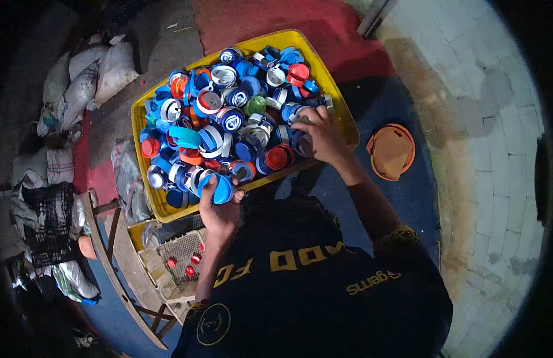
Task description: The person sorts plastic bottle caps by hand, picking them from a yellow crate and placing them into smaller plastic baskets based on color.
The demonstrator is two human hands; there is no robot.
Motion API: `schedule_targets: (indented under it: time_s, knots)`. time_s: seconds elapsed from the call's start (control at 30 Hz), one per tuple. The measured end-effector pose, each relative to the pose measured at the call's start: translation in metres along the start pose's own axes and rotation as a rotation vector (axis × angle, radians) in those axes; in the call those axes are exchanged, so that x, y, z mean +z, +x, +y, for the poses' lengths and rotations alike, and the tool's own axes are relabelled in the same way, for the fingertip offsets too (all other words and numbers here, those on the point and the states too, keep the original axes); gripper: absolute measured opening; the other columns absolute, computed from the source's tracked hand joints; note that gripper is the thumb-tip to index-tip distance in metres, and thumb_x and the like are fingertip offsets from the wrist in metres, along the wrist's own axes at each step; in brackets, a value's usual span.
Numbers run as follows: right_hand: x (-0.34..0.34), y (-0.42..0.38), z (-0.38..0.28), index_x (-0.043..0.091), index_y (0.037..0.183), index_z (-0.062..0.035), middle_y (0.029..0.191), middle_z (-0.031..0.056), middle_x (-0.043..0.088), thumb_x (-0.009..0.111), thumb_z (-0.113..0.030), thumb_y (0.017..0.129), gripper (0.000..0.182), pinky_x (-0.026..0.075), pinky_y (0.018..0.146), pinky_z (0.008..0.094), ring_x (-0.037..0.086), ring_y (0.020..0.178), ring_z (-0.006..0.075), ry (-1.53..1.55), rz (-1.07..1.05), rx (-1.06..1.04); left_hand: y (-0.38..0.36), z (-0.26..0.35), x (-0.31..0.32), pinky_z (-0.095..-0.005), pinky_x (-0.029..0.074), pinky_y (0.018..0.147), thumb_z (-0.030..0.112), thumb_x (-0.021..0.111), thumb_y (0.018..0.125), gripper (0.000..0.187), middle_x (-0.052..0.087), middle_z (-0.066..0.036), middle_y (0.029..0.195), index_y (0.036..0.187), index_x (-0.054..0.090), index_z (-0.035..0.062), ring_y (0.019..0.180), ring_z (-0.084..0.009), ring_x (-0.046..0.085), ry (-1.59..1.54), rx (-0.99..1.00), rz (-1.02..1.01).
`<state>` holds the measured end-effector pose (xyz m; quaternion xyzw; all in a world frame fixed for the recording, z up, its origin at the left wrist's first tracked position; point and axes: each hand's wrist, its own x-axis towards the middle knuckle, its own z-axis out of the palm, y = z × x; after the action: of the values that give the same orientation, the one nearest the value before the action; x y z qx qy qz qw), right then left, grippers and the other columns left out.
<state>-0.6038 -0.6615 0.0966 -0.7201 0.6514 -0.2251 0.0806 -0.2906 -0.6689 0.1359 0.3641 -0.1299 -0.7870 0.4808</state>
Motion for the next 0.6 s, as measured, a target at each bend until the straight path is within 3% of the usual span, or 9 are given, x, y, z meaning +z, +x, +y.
schedule_targets:
  time_s: [0.13, 0.23, 0.4, 0.6]
  knots:
    - [-0.005, 0.004, -0.004, 0.073, 0.099, -0.0153, 0.123, 0.0057, 0.054, 0.079, -0.006, 0.065, 0.035, 0.037, 0.100, 0.0475, 0.045, 0.119, 0.0306, 0.017, -0.035, -0.008, -0.012, -0.015, 0.009, -0.0372, 0.059, 0.068, 0.028, 0.071, 0.092, 0.035, 0.067, -0.005, 0.111, 0.123, 0.061, 0.0147, 0.095, -0.0221, 0.066, -0.044, 0.003, 0.041]
    - [-0.006, 0.002, 0.008, 0.072, 0.095, -0.0144, 0.120, 0.0057, 0.055, 0.077, -0.003, 0.067, 0.031, 0.037, 0.098, 0.0462, 0.047, 0.116, 0.0305, 0.013, 0.001, -0.049, -0.018, -0.023, 0.014, -0.0364, 0.056, 0.073, 0.028, 0.069, 0.092, 0.031, 0.065, -0.003, 0.112, 0.118, 0.061, 0.0126, 0.092, -0.0208, 0.063, -0.028, 0.032, 0.084]
    - [-0.010, -0.001, 0.017, 0.070, 0.095, -0.0142, 0.109, 0.0052, 0.058, 0.076, 0.002, 0.068, 0.032, 0.040, 0.095, 0.0422, 0.050, 0.110, 0.0292, 0.080, -0.053, -0.053, -0.019, -0.025, 0.010, -0.0368, 0.055, 0.072, 0.025, 0.071, 0.091, 0.036, 0.065, -0.005, 0.109, 0.124, 0.060, 0.0129, 0.093, -0.0227, 0.064, -0.089, 0.036, 0.064]
    - [-0.020, -0.004, 0.014, 0.064, 0.090, -0.0108, 0.102, 0.0077, 0.060, 0.078, 0.000, 0.066, 0.029, 0.044, 0.091, 0.0446, 0.053, 0.103, 0.0329, 0.072, 0.058, 0.012, -0.016, -0.017, 0.008, -0.0369, 0.054, 0.075, 0.023, 0.070, 0.091, 0.037, 0.065, -0.005, 0.111, 0.125, 0.060, 0.0125, 0.095, -0.0225, 0.064, -0.086, 0.073, 0.101]
